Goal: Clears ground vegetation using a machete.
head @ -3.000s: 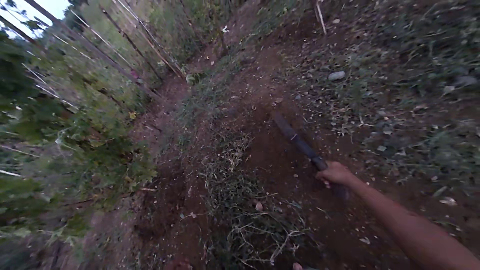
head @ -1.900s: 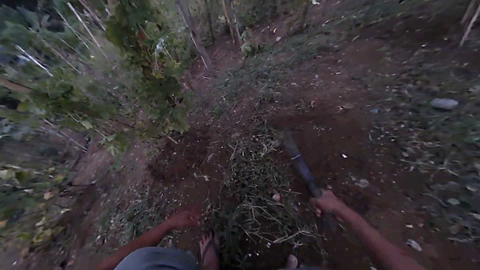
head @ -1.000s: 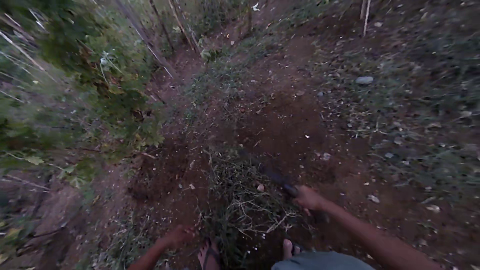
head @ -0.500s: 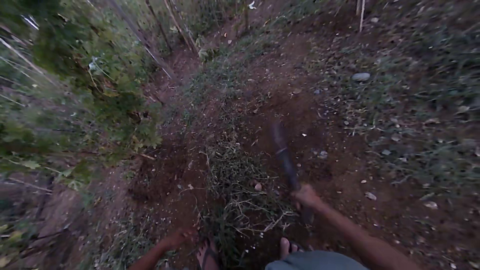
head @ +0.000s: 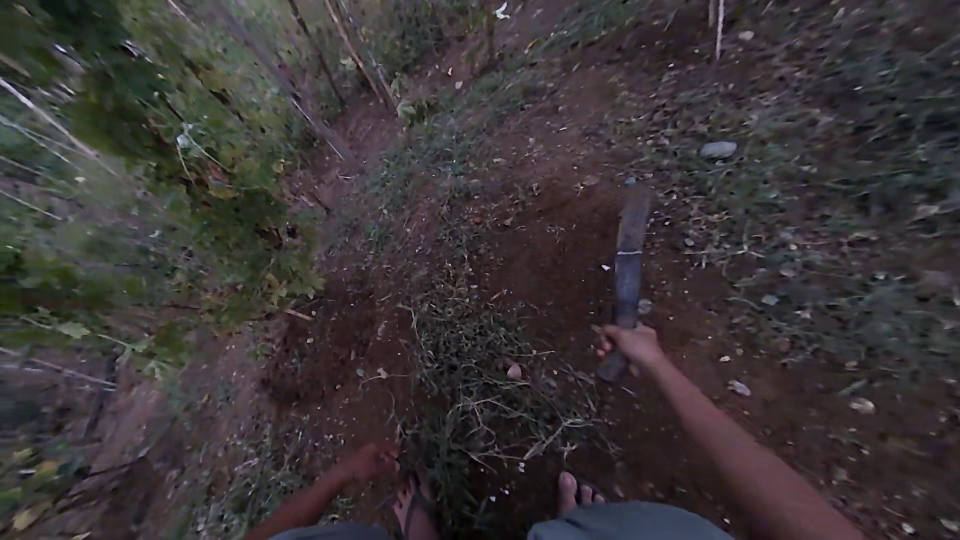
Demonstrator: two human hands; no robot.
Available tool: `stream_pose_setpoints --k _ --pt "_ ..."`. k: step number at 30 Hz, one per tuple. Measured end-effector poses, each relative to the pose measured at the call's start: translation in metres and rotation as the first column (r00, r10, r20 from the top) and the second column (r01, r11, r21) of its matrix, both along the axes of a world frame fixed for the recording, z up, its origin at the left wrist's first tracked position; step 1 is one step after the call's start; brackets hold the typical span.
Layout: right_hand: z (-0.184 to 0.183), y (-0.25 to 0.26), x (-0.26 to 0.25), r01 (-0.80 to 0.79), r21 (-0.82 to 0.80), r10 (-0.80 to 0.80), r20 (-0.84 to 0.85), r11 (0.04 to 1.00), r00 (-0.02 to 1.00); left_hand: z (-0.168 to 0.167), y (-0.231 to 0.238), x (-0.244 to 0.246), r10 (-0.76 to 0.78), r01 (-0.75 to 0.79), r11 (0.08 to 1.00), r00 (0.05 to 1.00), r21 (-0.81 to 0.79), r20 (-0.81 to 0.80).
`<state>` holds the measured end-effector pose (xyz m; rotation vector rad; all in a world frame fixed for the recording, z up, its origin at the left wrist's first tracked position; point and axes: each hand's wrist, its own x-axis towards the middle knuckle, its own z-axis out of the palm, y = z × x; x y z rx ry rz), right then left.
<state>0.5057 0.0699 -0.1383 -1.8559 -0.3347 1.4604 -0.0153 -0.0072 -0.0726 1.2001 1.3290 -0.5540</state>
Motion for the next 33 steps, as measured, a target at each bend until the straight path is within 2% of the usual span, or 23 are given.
stream_pose_setpoints --k 1,2,3,5,6,7,8,10,13,15,17,19,20,21,22,23,24,26,27,29,30,31,33 --pt "-0.01 0.001 -0.014 0.001 0.012 0.0 -0.028 1.0 1.0 -0.002 0.0 -0.003 0.015 -0.015 1.0 1.0 -0.002 0.006" --pt "-0.021 -0.005 -0.026 -0.096 -0.003 0.096 -0.004 0.995 0.995 -0.003 0.0 -0.005 0.029 -0.029 1.0 1.0 -0.004 0.004" --pt "-0.026 -0.015 -0.034 -0.289 -0.06 0.293 0.054 0.955 0.955 -0.004 0.0 -0.006 0.039 -0.039 0.999 0.999 -0.003 -0.002" --pt "-0.023 -0.035 -0.039 -0.668 -0.251 0.706 0.109 0.7 0.699 -0.002 0.002 -0.004 0.04 -0.04 0.999 0.999 -0.005 -0.019" --pt "-0.02 -0.04 -0.039 -0.745 -0.299 0.797 0.109 0.596 0.594 0.0 0.004 -0.006 0.038 -0.038 0.999 0.999 0.003 -0.027" --pt "-0.016 -0.041 -0.031 -0.782 -0.318 0.84 0.114 0.536 0.53 0.001 0.005 -0.007 0.037 -0.037 0.999 0.999 0.005 -0.03" --pt "-0.01 -0.039 -0.016 -0.794 -0.326 0.855 0.123 0.514 0.503 -0.001 0.004 -0.007 0.037 -0.036 0.999 0.999 0.008 -0.027" --pt "0.003 -0.032 0.019 -0.786 -0.311 0.845 0.154 0.534 0.513 -0.004 0.005 -0.008 0.033 -0.033 0.999 0.999 0.016 -0.025" --pt "0.02 -0.017 0.055 -0.7 -0.296 0.756 0.161 0.65 0.634 -0.003 0.002 -0.005 0.028 -0.027 1.0 0.999 0.008 -0.025" --pt "0.019 -0.001 0.058 -0.56 -0.256 0.606 0.167 0.788 0.778 -0.005 0.0 -0.004 0.034 -0.034 0.999 0.999 0.008 -0.009" --pt "0.007 0.013 0.044 -0.331 -0.139 0.351 0.151 0.933 0.924 -0.006 -0.002 -0.002 0.027 -0.027 1.0 0.999 -0.001 -0.018" --pt "-0.005 0.019 0.011 -0.128 -0.032 0.129 0.05 0.991 0.99 -0.007 -0.002 -0.002 0.023 -0.023 1.0 0.999 -0.002 -0.036" --pt "-0.013 0.015 -0.009 -0.098 -0.007 0.098 0.004 0.995 0.995 -0.006 -0.002 -0.003 0.026 -0.026 1.0 0.999 -0.002 -0.043" --pt "-0.02 0.005 -0.027 -0.152 -0.01 0.152 -0.014 0.988 0.988 -0.005 -0.001 -0.002 0.031 -0.031 0.999 0.998 -0.006 -0.051" --pt "-0.024 -0.011 -0.04 -0.296 -0.043 0.296 0.006 0.954 0.955 -0.004 0.0 0.0 0.033 -0.034 0.999 0.998 -0.012 -0.06" --pt "-0.025 -0.028 -0.048 -0.492 -0.115 0.498 0.035 0.863 0.866 -0.004 0.001 0.002 0.033 -0.033 0.999 0.997 -0.013 -0.064" --pt "-0.023 -0.042 -0.053 -0.67 -0.195 0.687 0.028 0.716 0.726 -0.002 0.003 0.004 0.03 -0.03 0.999 0.998 -0.01 -0.061" --pt "-0.016 -0.057 -0.053 -0.832 -0.27 0.867 0.018 0.484 0.498 0.004 0.006 0.005 0.012 -0.012 1.0 0.998 -0.007 -0.065" --pt "-0.013 -0.058 -0.041 -0.859 -0.295 0.904 0.046 0.418 0.424 0.005 0.007 0.006 0.0 0.0 1.0 0.998 -0.005 -0.069" --pt "-0.005 -0.055 -0.006 -0.873 -0.337 0.935 0.111 0.354 0.336 0.004 0.007 0.006 -0.019 0.019 1.0 0.998 -0.001 -0.064" --pt "0.001 -0.051 0.013 -0.866 -0.354 0.935 0.142 0.353 0.324 0.002 0.007 0.005 -0.021 0.021 1.0 0.998 0.008 -0.057" --pt "0.007 -0.049 0.031 -0.855 -0.362 0.929 0.166 0.37 0.332 -0.001 0.006 0.003 -0.014 0.015 1.0 0.999 0.02 -0.042" --pt "0.017 -0.042 0.052 -0.809 -0.362 0.886 0.2 0.464 0.418 -0.003 0.003 -0.001 -0.001 0.001 1.0 1.0 0.024 -0.026"
